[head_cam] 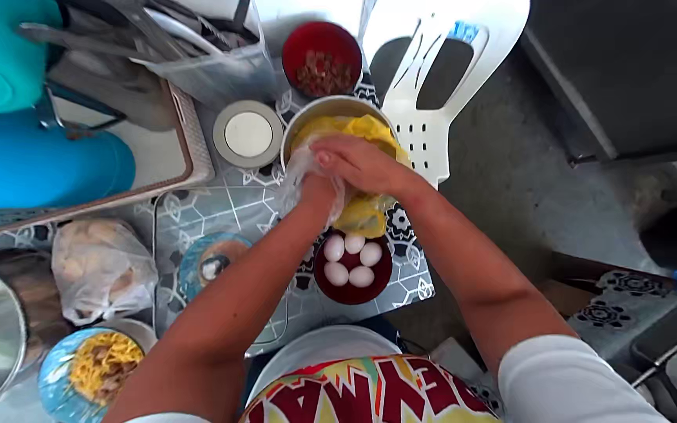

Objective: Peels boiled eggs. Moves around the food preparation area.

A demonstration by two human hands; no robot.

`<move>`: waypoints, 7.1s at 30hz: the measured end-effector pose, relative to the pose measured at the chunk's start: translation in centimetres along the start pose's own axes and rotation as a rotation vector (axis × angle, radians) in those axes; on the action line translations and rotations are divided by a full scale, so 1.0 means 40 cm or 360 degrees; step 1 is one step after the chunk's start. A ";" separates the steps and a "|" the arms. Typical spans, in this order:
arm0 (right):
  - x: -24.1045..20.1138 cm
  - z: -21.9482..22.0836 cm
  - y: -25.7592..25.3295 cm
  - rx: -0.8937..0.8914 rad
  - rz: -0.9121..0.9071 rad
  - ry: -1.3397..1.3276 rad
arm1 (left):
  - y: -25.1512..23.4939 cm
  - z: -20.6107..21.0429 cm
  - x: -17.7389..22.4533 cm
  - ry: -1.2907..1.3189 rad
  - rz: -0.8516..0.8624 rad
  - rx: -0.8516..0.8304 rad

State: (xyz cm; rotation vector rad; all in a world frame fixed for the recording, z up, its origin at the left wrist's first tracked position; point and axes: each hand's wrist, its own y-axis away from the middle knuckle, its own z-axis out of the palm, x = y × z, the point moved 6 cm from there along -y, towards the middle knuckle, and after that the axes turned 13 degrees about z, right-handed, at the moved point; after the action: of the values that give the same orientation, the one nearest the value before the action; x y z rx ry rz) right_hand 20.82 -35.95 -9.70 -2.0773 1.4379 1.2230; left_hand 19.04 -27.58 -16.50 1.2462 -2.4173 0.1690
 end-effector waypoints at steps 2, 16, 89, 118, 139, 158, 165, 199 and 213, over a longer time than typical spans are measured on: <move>0.043 0.035 -0.062 -0.0224 0.0279 0.0057 | -0.004 0.003 -0.016 -0.0052 0.0075 0.0054; 0.107 0.103 -0.079 -0.0362 0.0420 0.0612 | 0.205 -0.196 -0.048 0.0007 0.0502 -0.0070; -0.189 0.460 0.560 0.0656 0.0620 -0.1937 | 0.623 -0.129 0.153 0.0760 0.0686 0.0224; -0.022 0.217 0.449 -0.0079 0.0716 -0.0959 | 0.545 -0.038 0.187 0.1844 -0.0216 0.0416; -0.086 0.274 0.498 0.0035 0.0740 -0.0727 | 0.604 -0.016 0.175 0.1307 -0.0046 0.0407; -0.112 0.276 0.503 0.0067 0.0726 -0.0747 | 0.619 -0.059 0.165 0.1434 0.0014 0.0183; -0.061 0.282 0.492 0.0024 0.0906 -0.1298 | 0.625 -0.068 0.175 0.2006 -0.0005 0.0338; -0.062 0.311 0.548 0.0132 0.0870 -0.1962 | 0.628 -0.054 0.169 0.2387 -0.0067 0.0436; -0.098 0.350 0.574 0.0142 0.0837 -0.1500 | 0.609 -0.023 0.186 0.1958 -0.0083 0.0301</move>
State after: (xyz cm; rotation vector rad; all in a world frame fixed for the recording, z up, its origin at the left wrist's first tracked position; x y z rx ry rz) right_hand -6.29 -34.11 -10.28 -0.7972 1.4891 1.9067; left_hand -4.03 -18.48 -10.64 0.8428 -1.3042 0.8677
